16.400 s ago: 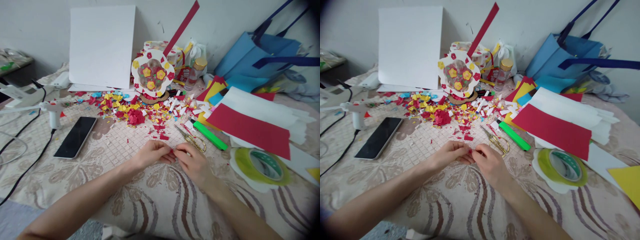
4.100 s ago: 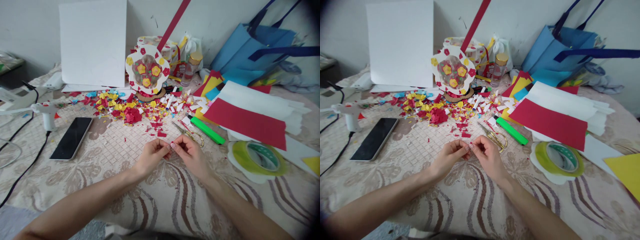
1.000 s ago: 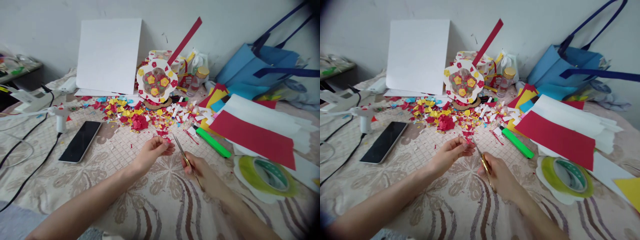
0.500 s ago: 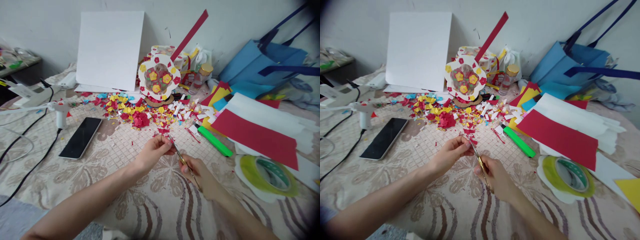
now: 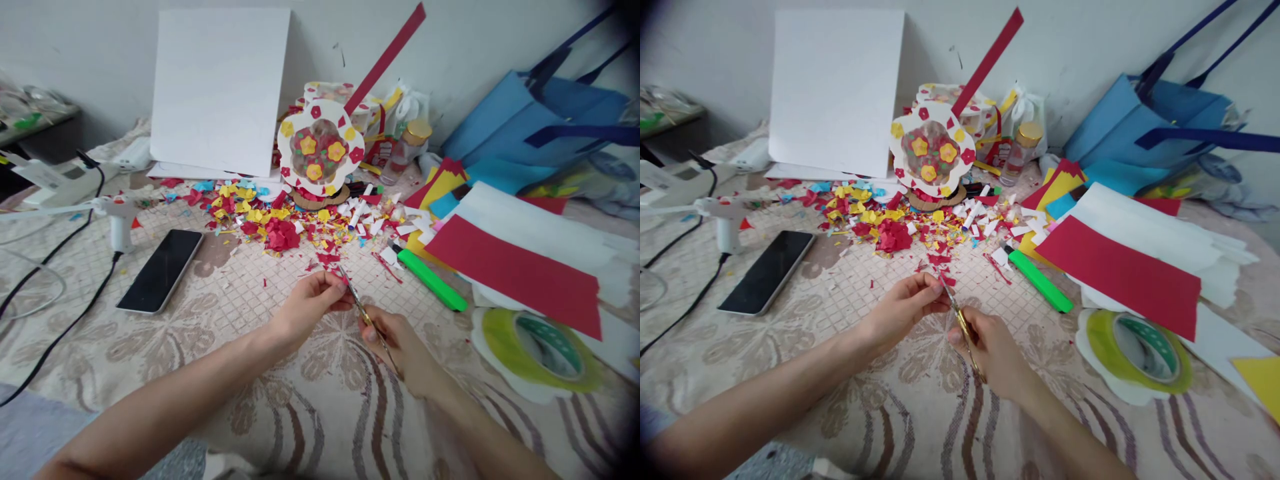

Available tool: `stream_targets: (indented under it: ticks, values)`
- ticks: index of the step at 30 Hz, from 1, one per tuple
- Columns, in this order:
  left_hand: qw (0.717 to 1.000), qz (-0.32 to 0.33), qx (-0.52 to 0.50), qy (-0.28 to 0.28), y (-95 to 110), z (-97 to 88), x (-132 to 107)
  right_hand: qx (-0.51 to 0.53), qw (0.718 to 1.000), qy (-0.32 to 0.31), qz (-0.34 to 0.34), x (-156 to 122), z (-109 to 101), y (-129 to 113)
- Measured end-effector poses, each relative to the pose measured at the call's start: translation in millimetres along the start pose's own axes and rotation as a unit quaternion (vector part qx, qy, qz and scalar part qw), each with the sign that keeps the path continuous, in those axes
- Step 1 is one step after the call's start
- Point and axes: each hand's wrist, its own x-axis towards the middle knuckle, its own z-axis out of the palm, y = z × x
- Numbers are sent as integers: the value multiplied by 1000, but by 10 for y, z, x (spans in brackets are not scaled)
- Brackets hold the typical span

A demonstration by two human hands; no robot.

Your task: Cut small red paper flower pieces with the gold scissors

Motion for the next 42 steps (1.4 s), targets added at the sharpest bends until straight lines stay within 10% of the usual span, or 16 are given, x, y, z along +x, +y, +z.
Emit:
stream_targets:
  ticks: [34, 42]
  values:
    - [995, -35, 30, -87, 120, -144, 98, -103, 993, -25, 42, -3, -146, -134]
    - [988, -85, 21, -127, 207, -205, 125, 45, 993, -87, 65, -24, -219, 36]
